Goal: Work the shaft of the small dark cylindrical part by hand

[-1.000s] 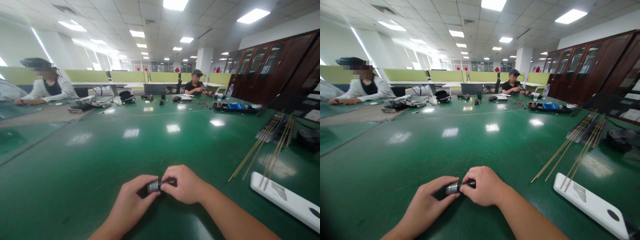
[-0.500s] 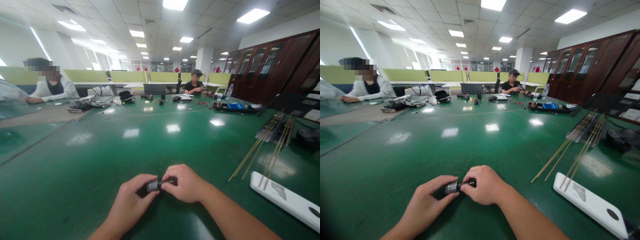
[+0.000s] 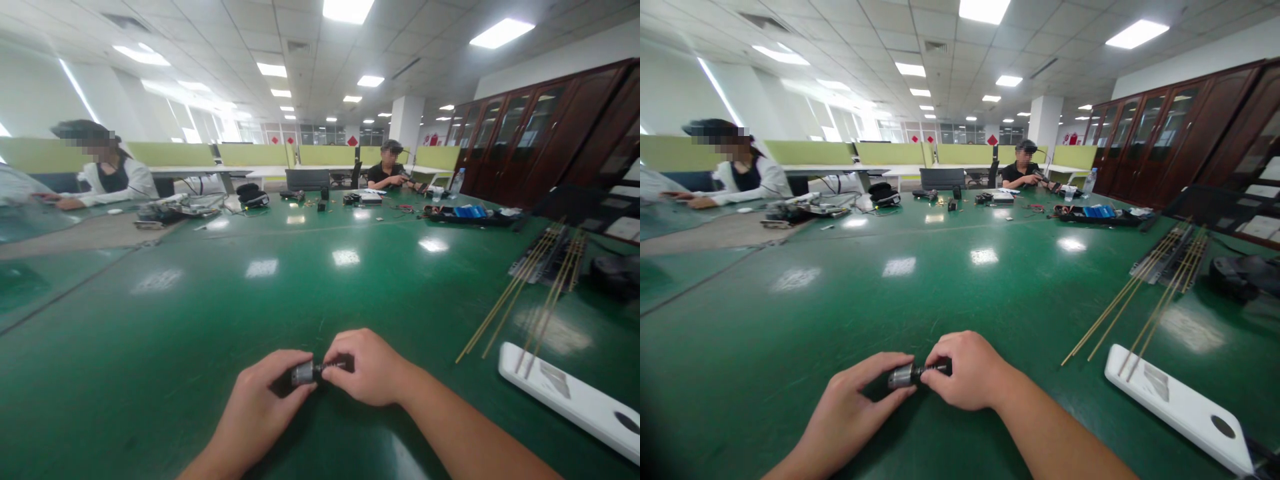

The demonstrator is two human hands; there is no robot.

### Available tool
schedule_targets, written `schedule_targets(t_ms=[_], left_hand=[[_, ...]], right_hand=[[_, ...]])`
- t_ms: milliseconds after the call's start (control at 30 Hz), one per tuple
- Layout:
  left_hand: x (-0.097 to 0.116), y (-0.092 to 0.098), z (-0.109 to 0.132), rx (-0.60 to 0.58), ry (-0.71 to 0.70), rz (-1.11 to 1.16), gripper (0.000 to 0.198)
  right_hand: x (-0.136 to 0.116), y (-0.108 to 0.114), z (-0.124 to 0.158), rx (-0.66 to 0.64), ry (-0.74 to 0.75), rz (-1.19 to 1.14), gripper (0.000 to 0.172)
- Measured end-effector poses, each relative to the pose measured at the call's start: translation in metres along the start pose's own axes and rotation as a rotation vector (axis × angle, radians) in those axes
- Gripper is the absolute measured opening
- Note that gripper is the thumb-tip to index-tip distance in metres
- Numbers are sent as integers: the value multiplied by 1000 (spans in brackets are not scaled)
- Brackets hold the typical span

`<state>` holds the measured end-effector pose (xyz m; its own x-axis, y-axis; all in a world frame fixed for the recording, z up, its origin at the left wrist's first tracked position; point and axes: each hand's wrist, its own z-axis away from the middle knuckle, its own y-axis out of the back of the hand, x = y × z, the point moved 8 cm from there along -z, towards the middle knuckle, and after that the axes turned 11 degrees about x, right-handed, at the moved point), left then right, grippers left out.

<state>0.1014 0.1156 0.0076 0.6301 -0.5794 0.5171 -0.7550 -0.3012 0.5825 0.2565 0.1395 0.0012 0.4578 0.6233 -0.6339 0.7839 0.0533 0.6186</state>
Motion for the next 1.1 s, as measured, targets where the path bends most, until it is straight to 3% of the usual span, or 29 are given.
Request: schedule_targets(t_ms=[1100], left_hand=[[-2,7,-1,58,-44,-22,27]], right_hand=[[3,7,-1,35,-25,1,12]])
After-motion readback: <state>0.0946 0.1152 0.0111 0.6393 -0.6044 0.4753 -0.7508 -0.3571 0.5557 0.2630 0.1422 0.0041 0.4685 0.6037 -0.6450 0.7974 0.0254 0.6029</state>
